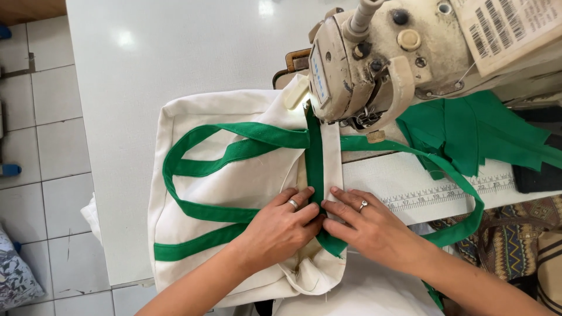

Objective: Sewing green fabric straps onto a white tote bag using an industrial sewing machine.

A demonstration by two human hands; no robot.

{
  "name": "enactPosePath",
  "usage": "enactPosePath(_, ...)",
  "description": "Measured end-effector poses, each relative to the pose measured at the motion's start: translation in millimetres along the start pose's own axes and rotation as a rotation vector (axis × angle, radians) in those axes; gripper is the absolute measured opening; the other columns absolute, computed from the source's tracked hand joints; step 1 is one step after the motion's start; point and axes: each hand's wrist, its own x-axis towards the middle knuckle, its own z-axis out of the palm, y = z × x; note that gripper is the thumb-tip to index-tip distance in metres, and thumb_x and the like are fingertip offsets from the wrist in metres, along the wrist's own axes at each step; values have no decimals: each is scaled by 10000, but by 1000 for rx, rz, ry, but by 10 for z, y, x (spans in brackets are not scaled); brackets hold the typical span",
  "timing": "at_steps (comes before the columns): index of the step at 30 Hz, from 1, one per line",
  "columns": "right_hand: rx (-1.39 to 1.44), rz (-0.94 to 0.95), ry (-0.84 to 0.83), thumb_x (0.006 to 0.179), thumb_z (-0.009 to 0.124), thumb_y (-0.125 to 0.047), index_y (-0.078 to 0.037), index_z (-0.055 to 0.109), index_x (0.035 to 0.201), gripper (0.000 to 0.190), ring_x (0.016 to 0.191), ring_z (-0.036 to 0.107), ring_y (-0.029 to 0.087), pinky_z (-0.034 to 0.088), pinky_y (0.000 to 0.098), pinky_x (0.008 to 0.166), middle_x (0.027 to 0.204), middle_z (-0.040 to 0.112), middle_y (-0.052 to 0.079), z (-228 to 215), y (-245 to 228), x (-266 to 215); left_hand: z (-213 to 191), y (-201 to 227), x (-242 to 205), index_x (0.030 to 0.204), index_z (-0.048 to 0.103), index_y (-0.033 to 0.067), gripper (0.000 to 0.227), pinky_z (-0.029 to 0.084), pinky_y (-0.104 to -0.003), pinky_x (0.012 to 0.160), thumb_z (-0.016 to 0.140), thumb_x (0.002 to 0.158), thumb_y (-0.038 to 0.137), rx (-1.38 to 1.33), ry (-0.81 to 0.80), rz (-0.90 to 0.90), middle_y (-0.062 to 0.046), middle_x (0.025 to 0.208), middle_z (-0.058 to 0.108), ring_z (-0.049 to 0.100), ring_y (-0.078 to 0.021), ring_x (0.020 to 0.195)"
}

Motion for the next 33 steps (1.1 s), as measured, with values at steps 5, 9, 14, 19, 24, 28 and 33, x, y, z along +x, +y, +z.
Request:
enactPosePath(5,15,48,-42,914,493,67,-49,599,1301,417,1367,524,406,420,574,1067,1366,620,163,52,-38,-89,4,-5,-6,974,750,63,125,507,-507,1002,629,959,90,-28,-14,5,-94,1007,589,654,-419,1200)
enactPosePath(9,-4,56,-28,965,503,13,-45,643,1306,374,1385,516,383,412,574,1082,1407,625,146,71,-40,-113,-69,-32,7,1014,726,21,126,516,-513,1015,615,990,75,-12,-1,61,-103,984,587,646,-398,1189)
enactPosePath(14,31,91,83,998,486,-87,-69,661,1254,310,1326,571,365,454,545,1026,1360,641,132,146,-41,-122,149,-53,-24,1018,693,42,170,534,-491,1015,529,1034,81,-4,167,108,-136,1053,603,663,-385,1187)
enactPosePath(19,-2,110,161,998,556,-168,-108,682,1205,250,1265,631,343,483,525,984,1301,661,108,199,-29,-111,303,-38,-56,1032,688,96,173,547,-479,983,521,1049,139,51,306,96,-136,1019,610,700,-380,1113)
enactPosePath(24,-74,89,147,1000,534,-155,-110,692,1175,241,1243,637,343,489,531,957,1291,670,108,219,-55,-102,278,-58,-77,1027,677,93,258,523,-498,991,464,1045,236,-20,262,94,-134,1051,632,681,-381,1154)
enactPosePath(28,-84,74,163,980,549,-162,-115,693,1093,189,1238,635,368,475,553,958,1241,669,111,155,-93,-40,169,-167,93,1105,649,110,280,544,-454,906,485,978,297,-79,178,-10,-120,1049,620,700,-354,1101)
enactPosePath(33,-151,109,191,967,592,-204,-144,687,1053,142,1173,666,332,480,569,958,1191,679,66,177,-105,20,163,-548,284,1409,573,89,504,531,-523,929,592,963,324,54,185,-119,-291,1407,523,650,-464,1192)
